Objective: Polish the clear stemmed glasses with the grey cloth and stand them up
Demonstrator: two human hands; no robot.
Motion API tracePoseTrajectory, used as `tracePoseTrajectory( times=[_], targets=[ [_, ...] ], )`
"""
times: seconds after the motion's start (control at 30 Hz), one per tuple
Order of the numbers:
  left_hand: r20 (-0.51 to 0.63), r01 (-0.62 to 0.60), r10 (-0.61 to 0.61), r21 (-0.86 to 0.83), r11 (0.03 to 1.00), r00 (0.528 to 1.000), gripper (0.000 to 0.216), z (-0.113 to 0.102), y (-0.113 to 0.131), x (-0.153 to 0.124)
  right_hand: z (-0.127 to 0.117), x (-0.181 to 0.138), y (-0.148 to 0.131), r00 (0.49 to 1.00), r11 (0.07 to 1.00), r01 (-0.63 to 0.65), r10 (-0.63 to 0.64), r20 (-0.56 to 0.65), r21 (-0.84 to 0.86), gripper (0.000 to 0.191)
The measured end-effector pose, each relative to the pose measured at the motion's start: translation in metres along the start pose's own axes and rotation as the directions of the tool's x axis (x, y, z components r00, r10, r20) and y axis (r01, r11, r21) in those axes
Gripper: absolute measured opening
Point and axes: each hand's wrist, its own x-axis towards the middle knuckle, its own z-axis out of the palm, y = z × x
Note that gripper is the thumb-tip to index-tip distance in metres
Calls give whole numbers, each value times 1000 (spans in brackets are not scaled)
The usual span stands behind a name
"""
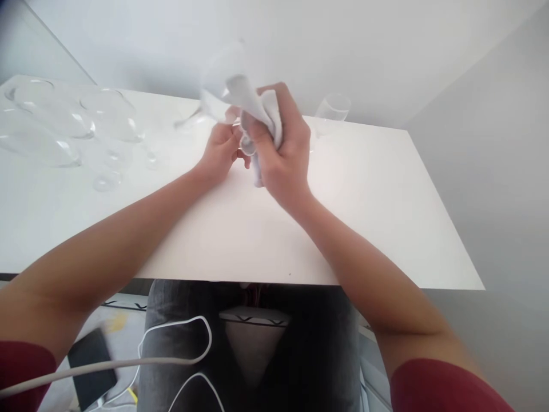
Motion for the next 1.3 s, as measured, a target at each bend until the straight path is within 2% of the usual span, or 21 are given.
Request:
tracePoseTrajectory(
  times=[0.07, 0.17, 0.23, 0.3, 0.37, 0.47, 0.53, 0.63, 0.7, 0.8, 0.87, 0.93, 1.03, 1.07, 1.13, 1.2, 1.3],
  targets=[
    [33, 16, -14, -57, 998, 999, 67, 2, 6, -3, -5, -1, 23, 996, 990, -90, 89, -11, -110, 29],
    [50, 14, -6, -151, 988, 999, 74, 0, 16, -6, 0, -2, 51, 972, 951, -218, 232, 43, -221, 44],
    [21, 9, -6, -160, 987, 1000, 72, -1, 20, -5, 4, -2, 62, 965, 953, -222, 246, 97, -209, 51],
    [-14, 8, -10, -154, 988, 1000, 66, -2, 19, -3, 3, 0, 69, 965, 971, -207, 222, 136, -120, 55],
    [-56, 17, -25, -141, 990, 998, 62, -4, 13, -1, -1, 3, 73, 955, 967, -247, 255, 150, -66, 61],
    [-130, 56, -68, -89, 994, 989, 63, -9, 1, 3, -8, 8, 78, 920, 918, -339, 370, 133, -206, 60],
    [-155, 77, -87, -73, 994, 984, 61, -11, -2, 3, -9, 9, 82, 914, 877, -346, 395, 89, -335, 57],
    [-194, 103, -120, -96, 990, 974, 50, -9, 5, 1, -5, 7, 87, 937, 852, -321, 348, -10, -414, 48],
    [-223, 134, -154, -102, 986, 963, 45, -6, 14, -1, -2, 7, 88, 966, 888, -256, 253, -59, -382, 41],
    [-240, 176, -186, -66, 982, 953, 55, 0, 24, -3, -2, 9, 85, 989, 929, -129, 95, -114, -347, 30],
    [-243, 159, -168, -57, 986, 955, 56, 2, 25, -3, -4, 10, 82, 984, 899, -151, 96, -149, -412, 23],
    [-268, 111, -127, -75, 991, 955, 47, 2, 23, -2, -5, 10, 80, 974, 895, -208, 154, -166, -394, 18],
    [-298, 71, -105, -121, 990, 949, 33, 2, 18, -1, -2, 8, 82, 969, 969, -232, 222, -108, -90, 14],
    [-303, 71, -108, -130, 989, 947, 30, 1, 17, -1, 0, 8, 84, 968, 971, -238, 238, -80, 10, 14],
    [-299, 85, -121, -130, 988, 947, 29, 2, 16, -1, 4, 8, 90, 968, 963, -241, 248, -45, 117, 33],
    [-300, 100, -128, -106, 989, 945, 35, 3, 19, -2, 6, 10, 97, 973, 975, -201, 209, -94, 90, 49],
    [-304, 146, -154, -50, 988, 940, 51, 5, 27, -4, 7, 16, 108, 968, 994, -112, 114, -224, 20, 57]
  ],
)
